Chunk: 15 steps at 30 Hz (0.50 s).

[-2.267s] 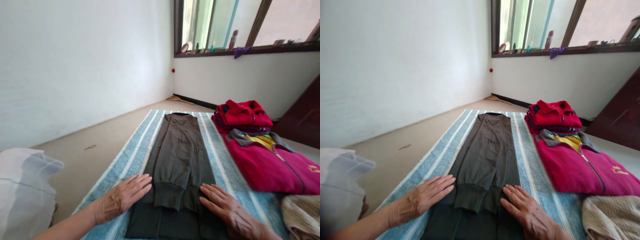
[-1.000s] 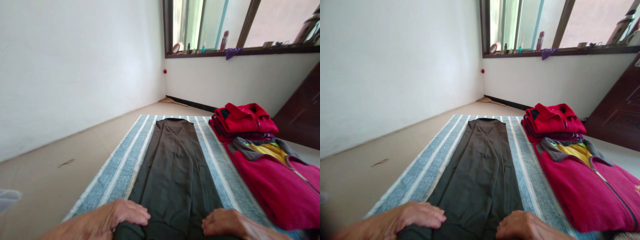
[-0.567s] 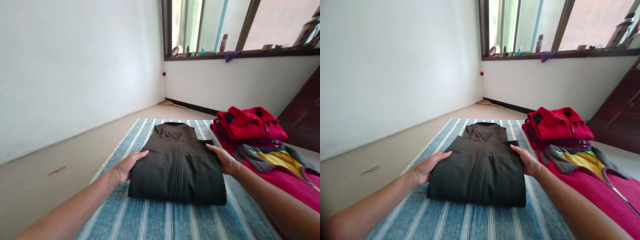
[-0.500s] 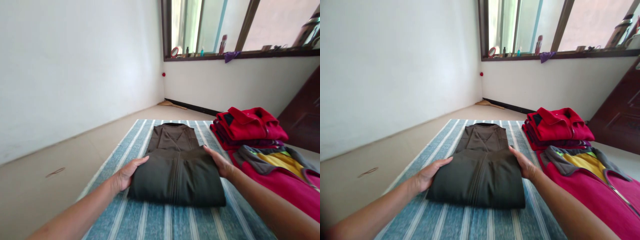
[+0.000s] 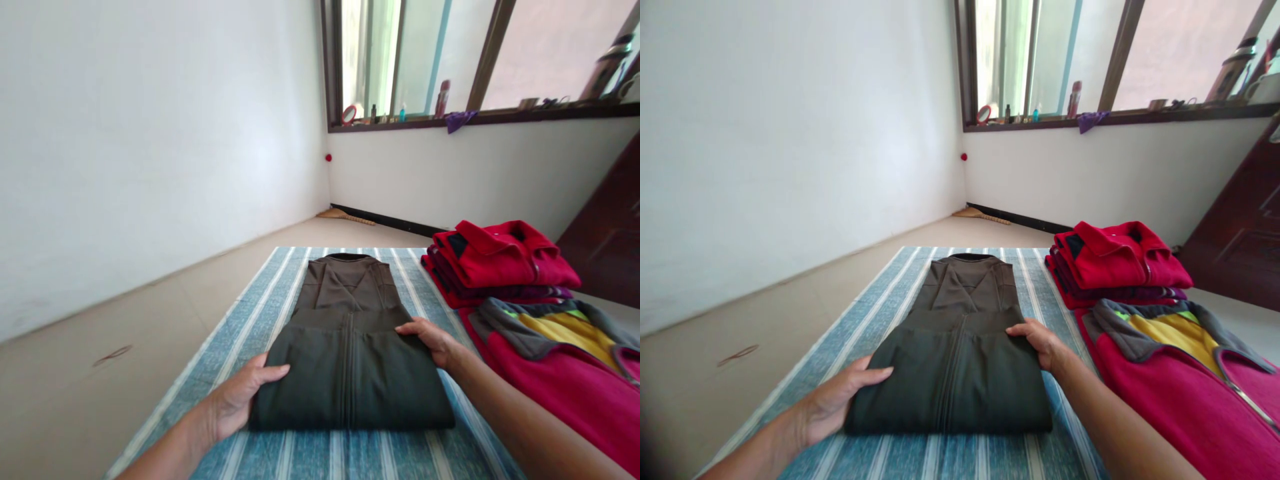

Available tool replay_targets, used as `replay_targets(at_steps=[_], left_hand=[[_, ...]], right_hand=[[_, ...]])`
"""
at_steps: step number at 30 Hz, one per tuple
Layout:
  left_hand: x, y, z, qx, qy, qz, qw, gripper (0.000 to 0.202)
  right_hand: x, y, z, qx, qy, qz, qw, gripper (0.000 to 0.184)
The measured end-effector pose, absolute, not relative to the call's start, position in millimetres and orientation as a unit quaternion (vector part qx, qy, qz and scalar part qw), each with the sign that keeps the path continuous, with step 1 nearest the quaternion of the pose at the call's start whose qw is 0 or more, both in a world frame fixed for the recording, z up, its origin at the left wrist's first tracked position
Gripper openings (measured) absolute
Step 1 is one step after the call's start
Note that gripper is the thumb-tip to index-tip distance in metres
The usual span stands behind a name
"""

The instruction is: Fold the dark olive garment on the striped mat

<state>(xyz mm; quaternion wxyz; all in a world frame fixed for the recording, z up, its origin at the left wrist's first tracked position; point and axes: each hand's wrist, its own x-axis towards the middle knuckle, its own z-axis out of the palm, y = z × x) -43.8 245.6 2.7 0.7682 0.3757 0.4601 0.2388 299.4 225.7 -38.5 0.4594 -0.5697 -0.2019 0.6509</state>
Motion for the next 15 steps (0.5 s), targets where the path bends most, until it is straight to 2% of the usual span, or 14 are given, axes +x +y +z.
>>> replay_targets(at_steps=[4, 8, 11, 15], left_hand=[[-44.6, 245.0, 4.5, 0.388, 0.452, 0.252, 0.763, 0.075], [-43.2, 246.4, 7.6, 0.391, 0.453, 0.256, 0.759, 0.077], [-42.1, 245.5, 6.8, 0.382, 0.472, 0.247, 0.755, 0.074], [-40.6, 242.7, 7.1, 0.381, 0.488, 0.243, 0.747, 0.059]], right_hand=[[300.2, 227.1, -43.1, -0.574, -0.201, 0.645, 0.461, 0.023], [302.8, 229.3, -41.1, -0.570, -0.203, 0.641, 0.472, 0.021], [303.0, 231.2, -42.7, -0.574, -0.196, 0.642, 0.468, 0.016], [302.3, 231.1, -46.8, -0.578, -0.190, 0.647, 0.460, 0.011]])
